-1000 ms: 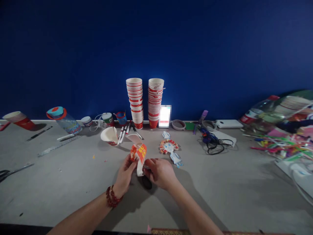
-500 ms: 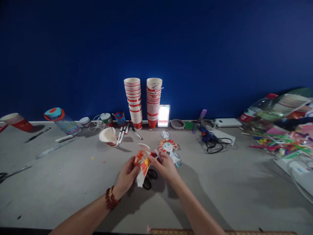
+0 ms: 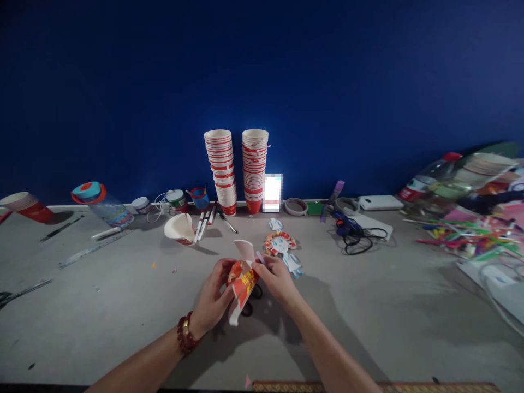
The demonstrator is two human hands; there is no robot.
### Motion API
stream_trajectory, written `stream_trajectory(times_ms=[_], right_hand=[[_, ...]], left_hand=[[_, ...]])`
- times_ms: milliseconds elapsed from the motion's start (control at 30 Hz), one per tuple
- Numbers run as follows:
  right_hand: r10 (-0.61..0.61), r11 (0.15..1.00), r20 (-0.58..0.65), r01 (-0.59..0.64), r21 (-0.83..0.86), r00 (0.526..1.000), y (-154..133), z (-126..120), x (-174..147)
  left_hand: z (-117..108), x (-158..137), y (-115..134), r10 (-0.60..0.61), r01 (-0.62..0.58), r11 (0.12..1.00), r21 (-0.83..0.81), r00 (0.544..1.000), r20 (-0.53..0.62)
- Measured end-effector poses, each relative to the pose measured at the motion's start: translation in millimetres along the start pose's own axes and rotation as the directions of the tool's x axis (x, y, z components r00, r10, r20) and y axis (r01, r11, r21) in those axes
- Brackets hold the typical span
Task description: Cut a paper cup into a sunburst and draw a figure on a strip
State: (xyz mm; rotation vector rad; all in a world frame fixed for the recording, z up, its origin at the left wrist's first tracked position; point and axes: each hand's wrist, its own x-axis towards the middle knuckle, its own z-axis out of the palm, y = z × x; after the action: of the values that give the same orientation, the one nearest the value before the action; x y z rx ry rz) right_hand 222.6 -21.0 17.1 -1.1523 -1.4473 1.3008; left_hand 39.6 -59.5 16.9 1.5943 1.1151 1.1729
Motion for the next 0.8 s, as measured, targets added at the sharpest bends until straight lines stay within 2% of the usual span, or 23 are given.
stream_trajectory(times_ms=[233, 433, 667, 800], right_hand=[[-0.168, 0.937, 0.133, 0.201, -0.286, 0.977, -9, 4, -4], [-0.170, 0.913, 0.159, 0.216, -0.347, 0.973, -10, 6, -5], [-0.181, 0.899, 0.145, 0.224, -0.377, 0.973, -12, 7, -5], [-0.201, 0.895, 0.153, 0.245, -0.372, 0.968, -14, 8, -6]], left_hand=[[-7, 9, 9, -0.014, 0.020, 0.996, 0.091, 0.998, -0.063], [-8, 11, 8, -0.006, 0.017, 0.991, 0.135, 0.996, -0.087], [-8, 11, 1, -0.089, 0.091, 0.995, 0.031, 0.993, -0.072], [-7, 11, -3, -0.141, 0.133, 0.986, -0.099, 0.987, -0.083]])
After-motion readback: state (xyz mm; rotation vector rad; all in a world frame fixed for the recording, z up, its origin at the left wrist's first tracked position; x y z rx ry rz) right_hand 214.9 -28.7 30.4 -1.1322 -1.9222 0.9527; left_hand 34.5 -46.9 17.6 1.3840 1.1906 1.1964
